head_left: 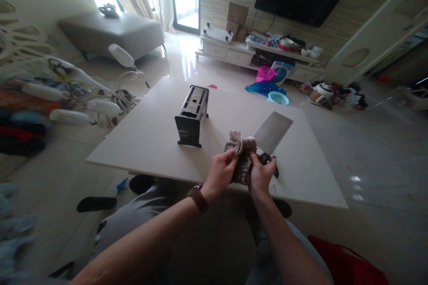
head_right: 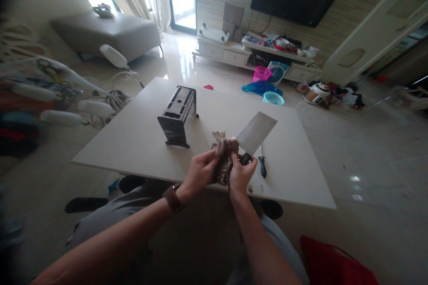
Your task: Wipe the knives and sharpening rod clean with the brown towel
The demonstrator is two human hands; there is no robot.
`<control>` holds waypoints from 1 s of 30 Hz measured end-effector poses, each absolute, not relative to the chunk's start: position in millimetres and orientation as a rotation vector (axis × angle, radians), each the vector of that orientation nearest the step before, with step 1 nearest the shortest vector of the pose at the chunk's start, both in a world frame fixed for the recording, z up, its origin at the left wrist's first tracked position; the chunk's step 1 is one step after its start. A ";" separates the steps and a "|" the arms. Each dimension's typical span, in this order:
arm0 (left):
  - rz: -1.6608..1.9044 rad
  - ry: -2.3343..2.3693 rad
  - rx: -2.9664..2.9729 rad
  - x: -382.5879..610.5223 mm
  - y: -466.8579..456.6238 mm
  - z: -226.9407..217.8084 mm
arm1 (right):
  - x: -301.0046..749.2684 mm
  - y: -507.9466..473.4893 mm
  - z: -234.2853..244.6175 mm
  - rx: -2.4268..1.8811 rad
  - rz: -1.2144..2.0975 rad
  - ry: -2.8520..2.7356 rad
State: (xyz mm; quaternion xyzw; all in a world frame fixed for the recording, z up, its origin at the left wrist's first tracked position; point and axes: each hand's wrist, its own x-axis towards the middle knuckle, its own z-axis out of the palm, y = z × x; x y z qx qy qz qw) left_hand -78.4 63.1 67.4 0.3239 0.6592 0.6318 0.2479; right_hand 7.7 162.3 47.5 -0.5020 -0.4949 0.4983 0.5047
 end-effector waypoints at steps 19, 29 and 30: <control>1.879 1.134 0.120 -98.0 75.2 57.4 | 6.9 146.6 68.6 -0.963 1.380 -1.423; 1.925 0.815 -0.061 -142.3 61.3 86.4 | 32.0 161.6 78.6 -0.814 1.849 -1.553; 1.921 0.791 -0.048 -144.9 58.7 88.6 | 31.5 160.6 78.1 -0.807 1.857 -1.571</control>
